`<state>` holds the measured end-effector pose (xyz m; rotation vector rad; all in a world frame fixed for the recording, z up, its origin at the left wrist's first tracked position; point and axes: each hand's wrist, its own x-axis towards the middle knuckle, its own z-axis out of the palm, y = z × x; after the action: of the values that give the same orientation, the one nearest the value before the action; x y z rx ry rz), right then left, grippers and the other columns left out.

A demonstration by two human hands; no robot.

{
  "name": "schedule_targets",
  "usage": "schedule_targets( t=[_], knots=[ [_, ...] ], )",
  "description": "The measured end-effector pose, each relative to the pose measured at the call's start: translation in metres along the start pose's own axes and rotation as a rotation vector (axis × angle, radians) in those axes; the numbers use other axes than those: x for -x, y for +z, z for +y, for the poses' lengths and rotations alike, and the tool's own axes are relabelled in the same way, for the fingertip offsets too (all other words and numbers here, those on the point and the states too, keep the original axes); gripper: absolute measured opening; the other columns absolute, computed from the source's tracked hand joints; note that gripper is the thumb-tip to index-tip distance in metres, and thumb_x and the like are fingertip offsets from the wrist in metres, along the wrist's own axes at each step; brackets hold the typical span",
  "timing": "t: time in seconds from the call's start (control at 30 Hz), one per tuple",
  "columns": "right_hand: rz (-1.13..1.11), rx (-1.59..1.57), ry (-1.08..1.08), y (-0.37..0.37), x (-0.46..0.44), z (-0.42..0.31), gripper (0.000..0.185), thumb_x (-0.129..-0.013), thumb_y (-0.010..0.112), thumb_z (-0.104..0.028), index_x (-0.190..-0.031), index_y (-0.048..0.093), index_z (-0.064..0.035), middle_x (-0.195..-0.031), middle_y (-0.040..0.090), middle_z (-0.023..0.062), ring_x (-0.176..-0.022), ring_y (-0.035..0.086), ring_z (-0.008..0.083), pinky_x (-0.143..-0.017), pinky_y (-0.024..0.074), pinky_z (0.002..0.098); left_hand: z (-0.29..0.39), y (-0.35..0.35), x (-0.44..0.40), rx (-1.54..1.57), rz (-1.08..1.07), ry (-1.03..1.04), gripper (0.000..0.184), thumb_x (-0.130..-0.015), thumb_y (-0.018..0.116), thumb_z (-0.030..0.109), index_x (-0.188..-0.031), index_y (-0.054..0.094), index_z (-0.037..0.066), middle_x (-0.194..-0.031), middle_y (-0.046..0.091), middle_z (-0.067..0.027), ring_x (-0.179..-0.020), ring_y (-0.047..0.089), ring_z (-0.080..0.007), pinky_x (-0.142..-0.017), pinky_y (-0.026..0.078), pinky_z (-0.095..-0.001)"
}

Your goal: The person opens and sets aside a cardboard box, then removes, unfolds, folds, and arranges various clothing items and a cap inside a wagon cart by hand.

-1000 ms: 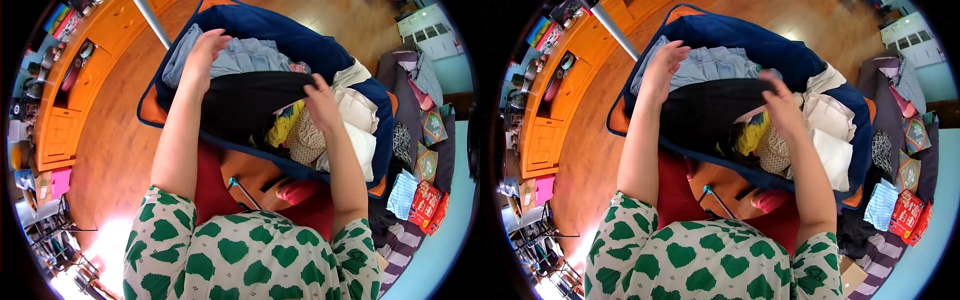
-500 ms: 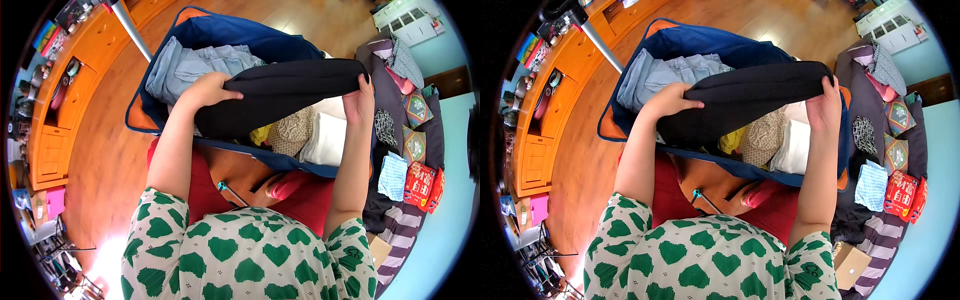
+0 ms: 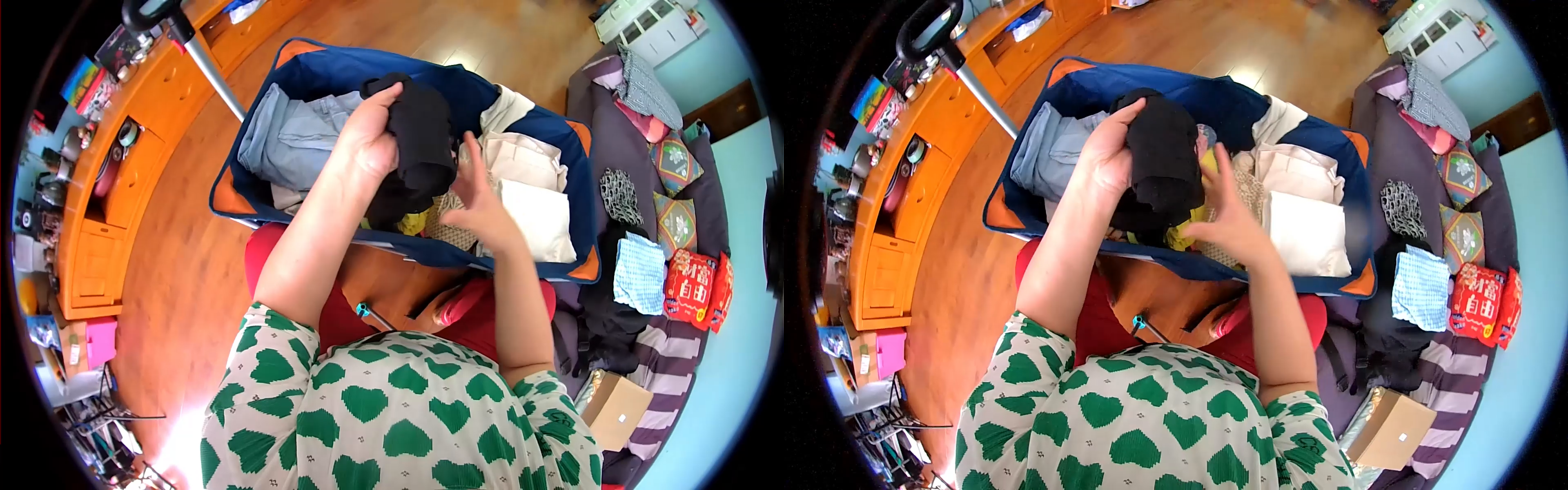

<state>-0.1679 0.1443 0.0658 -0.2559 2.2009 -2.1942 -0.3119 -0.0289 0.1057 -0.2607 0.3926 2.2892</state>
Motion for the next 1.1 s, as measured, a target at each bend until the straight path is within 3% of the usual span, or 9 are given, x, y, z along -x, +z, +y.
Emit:
schedule_targets(
  t=[0.13, 0.27, 0.33, 0.57, 0.73, 0.8, 0.9, 1.0, 1.1],
  knots=[
    [0.196, 0.303, -0.141, 0.029, -0.001, 0.012, 0.087, -0.077, 0.085, -0.016, -0.149, 0.039, 0.0020, -0.151, 0.045, 0.0179, -0.139, 0.044, 0.0287, -0.116, 0.0321, 0.0362, -0.044, 0.051, 0.014, -0.067, -0.048, 0.118, 0.044, -0.105, 0.054, 0.030, -0.129, 0.055, -0.006, -0.130, 0.063, -0.0199, -0.123, 0.060, -0.0342, -0.111, 0.045, -0.0454],
    [0.615, -0.018, -0.171, 0.003, -0.005, 0.032, 0.049, -0.095, 0.057, -0.014, -0.141, 0.050, 0.0004, -0.140, 0.056, 0.0136, -0.124, 0.056, 0.0265, -0.108, 0.0415, 0.0360, -0.046, 0.062, 0.036, -0.453, -0.308, 0.187, 0.068, -0.102, 0.058, 0.040, -0.144, 0.040, -0.010, -0.146, 0.051, -0.0218, -0.138, 0.047, -0.0341, -0.119, 0.034, -0.0419],
    [0.701, -0.527, -0.135, -0.023, 0.003, 0.001, 0.048, -0.097, 0.051, -0.010, -0.144, 0.048, -0.0040, -0.137, 0.058, 0.0139, -0.123, 0.058, 0.0243, -0.106, 0.0456, 0.0359, -0.032, 0.048, 0.050, -0.733, -0.326, 0.201, 0.078, -0.101, 0.058, 0.044, -0.149, 0.032, -0.012, -0.150, 0.046, -0.0240, -0.140, 0.045, -0.0349, -0.118, 0.034, -0.0423],
    [0.678, -0.533, -0.055, -0.057, 0.023, -0.029, 0.052, -0.097, 0.041, 0.002, -0.148, 0.046, -0.0041, -0.133, 0.062, 0.0151, -0.116, 0.065, 0.0251, -0.099, 0.0541, 0.0360, -0.042, -0.031, 0.052, -1.152, -0.055, 0.324, 0.061, -0.100, 0.063, 0.035, -0.151, 0.042, 0.009, -0.140, 0.056, -0.0158, -0.128, 0.054, -0.0253, -0.112, 0.038, -0.0351],
    [0.472, -0.395, 0.046, -0.041, 0.026, -0.041, 0.047, -0.095, 0.046, 0.004, -0.141, 0.055, -0.0018, -0.129, 0.065, 0.0113, -0.112, 0.065, 0.0200, -0.097, 0.0531, 0.0315, -0.069, -0.035, 0.044, -1.557, -0.191, 0.585, 0.119, -0.070, 0.092, 0.016, -0.162, 0.016, 0.013, -0.157, 0.036, -0.0215, -0.149, 0.032, -0.0308, -0.122, 0.024, -0.0415],
    [0.387, -0.182, 0.141, -0.035, 0.025, -0.047, 0.044, -0.094, 0.050, 0.005, -0.135, 0.060, -0.0009, -0.126, 0.066, 0.0091, -0.109, 0.065, 0.0170, -0.095, 0.0526, 0.0292, -0.075, -0.017, 0.046, -1.538, -0.305, 0.654, 0.115, -0.068, 0.091, 0.009, -0.160, 0.023, 0.010, -0.159, 0.034, -0.0194, -0.150, 0.030, -0.0268, -0.122, 0.023, -0.0382],
    [0.184, -0.032, 0.097, -0.040, 0.018, -0.053, 0.038, -0.088, 0.059, 0.005, -0.125, 0.067, -0.0004, -0.116, 0.070, 0.0055, -0.103, 0.065, 0.0134, -0.092, 0.0515, 0.0270, -0.070, -0.008, 0.042, -1.547, -0.523, 0.634, 0.085, -0.073, 0.088, 0.012, -0.147, 0.047, 0.006, -0.135, 0.060, -0.0115, -0.127, 0.055, -0.0206, -0.109, 0.042, -0.0343],
    [0.088, 0.073, 0.065, -0.047, 0.015, -0.075, 0.050, -0.078, 0.071, 0.005, -0.127, 0.062, -0.0019, -0.106, 0.070, 0.0051, -0.099, 0.064, 0.0134, -0.090, 0.0504, 0.0276, -0.064, -0.012, 0.039, -1.403, -0.382, 0.381, 0.055, -0.077, 0.083, 0.006, -0.128, 0.063, 0.004, -0.113, 0.069, -0.0029, -0.106, 0.063, -0.0129, -0.096, 0.049, -0.0299],
    [0.020, 0.257, 0.073, -0.040, 0.012, -0.094, 0.076, -0.071, 0.079, 0.005, -0.140, 0.051, -0.0052, -0.105, 0.067, 0.0041, -0.095, 0.062, 0.0128, -0.089, 0.0490, 0.0283, -0.051, 0.015, 0.057, -1.218, -0.226, 0.475, 0.037, -0.081, 0.080, 0.003, -0.116, 0.067, 0.001, -0.100, 0.071, -0.0016, -0.093, 0.065, -0.0108, -0.087, 0.052, -0.0274]
  ],
)
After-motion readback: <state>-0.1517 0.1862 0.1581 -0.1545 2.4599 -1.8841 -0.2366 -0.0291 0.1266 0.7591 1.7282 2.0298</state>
